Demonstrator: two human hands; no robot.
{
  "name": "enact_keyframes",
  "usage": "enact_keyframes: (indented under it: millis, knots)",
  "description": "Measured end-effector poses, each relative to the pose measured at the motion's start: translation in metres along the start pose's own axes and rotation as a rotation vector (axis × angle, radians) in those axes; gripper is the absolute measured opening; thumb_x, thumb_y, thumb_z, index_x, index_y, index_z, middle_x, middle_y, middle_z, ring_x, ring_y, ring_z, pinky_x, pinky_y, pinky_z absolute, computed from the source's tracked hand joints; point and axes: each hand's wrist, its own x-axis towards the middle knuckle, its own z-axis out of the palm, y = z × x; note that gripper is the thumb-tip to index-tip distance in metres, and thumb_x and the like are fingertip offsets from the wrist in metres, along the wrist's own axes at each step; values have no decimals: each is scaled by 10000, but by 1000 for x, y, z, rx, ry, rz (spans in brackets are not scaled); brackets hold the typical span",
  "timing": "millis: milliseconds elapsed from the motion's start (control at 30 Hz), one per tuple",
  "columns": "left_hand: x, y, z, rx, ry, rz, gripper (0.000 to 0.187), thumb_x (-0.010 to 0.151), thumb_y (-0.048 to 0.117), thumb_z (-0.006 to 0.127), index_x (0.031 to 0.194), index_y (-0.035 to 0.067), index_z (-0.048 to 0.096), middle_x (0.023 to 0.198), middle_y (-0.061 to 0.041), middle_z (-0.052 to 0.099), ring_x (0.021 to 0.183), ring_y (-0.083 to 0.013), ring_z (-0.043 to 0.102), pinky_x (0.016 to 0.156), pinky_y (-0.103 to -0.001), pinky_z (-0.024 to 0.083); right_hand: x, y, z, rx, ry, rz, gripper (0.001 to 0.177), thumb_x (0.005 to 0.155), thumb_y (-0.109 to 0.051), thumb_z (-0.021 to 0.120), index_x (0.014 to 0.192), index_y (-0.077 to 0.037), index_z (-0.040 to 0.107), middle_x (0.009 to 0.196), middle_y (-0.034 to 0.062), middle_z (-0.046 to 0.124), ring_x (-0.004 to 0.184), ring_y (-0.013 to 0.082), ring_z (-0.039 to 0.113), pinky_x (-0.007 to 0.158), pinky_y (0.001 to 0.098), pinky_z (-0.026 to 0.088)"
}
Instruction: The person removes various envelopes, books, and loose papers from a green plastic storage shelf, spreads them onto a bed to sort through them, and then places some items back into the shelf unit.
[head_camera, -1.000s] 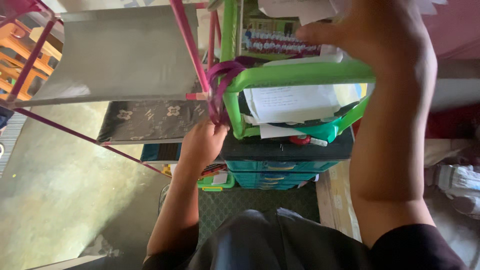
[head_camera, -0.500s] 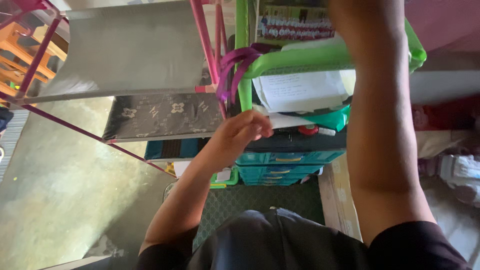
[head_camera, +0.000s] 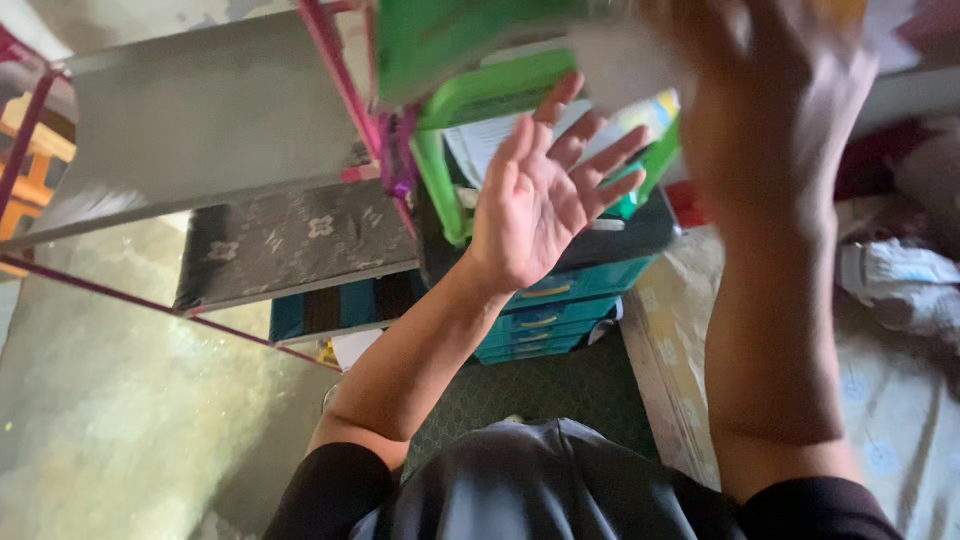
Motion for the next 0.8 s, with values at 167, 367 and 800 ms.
enact_keyframes:
  millis: [167,367,800]
  knots:
    - [3,-60,-15,-314,-180,19,843,1123,694,396,1442,-82,474,1386,-286,559,1350,-382,575,1168,-537,465,-85,-8,-11,60,229,-34,172,1116,-110,633,1266,-124,715,1342,129,692,1260,324,692,1020,460,592]
    - [1,-169,-40,-357,-82,-47,557,1097,449,498,1464,34,555,1395,-180,624,1282,-327,615,1108,-507,503,-188,10,-26,42,236,43,162,1078,-190,726,1235,-153,711,1375,148,697,1319,352,655,1159,529,515]
    - [-7,-392,20,-658,-156,-457,557,1077,404,563,1506,51,523,1433,-174,593,1267,-313,619,1077,-445,535,-377,63,-139,-57,57,310,258,1021,-222,770,1265,-186,695,1396,151,647,1346,412,587,1173,567,430]
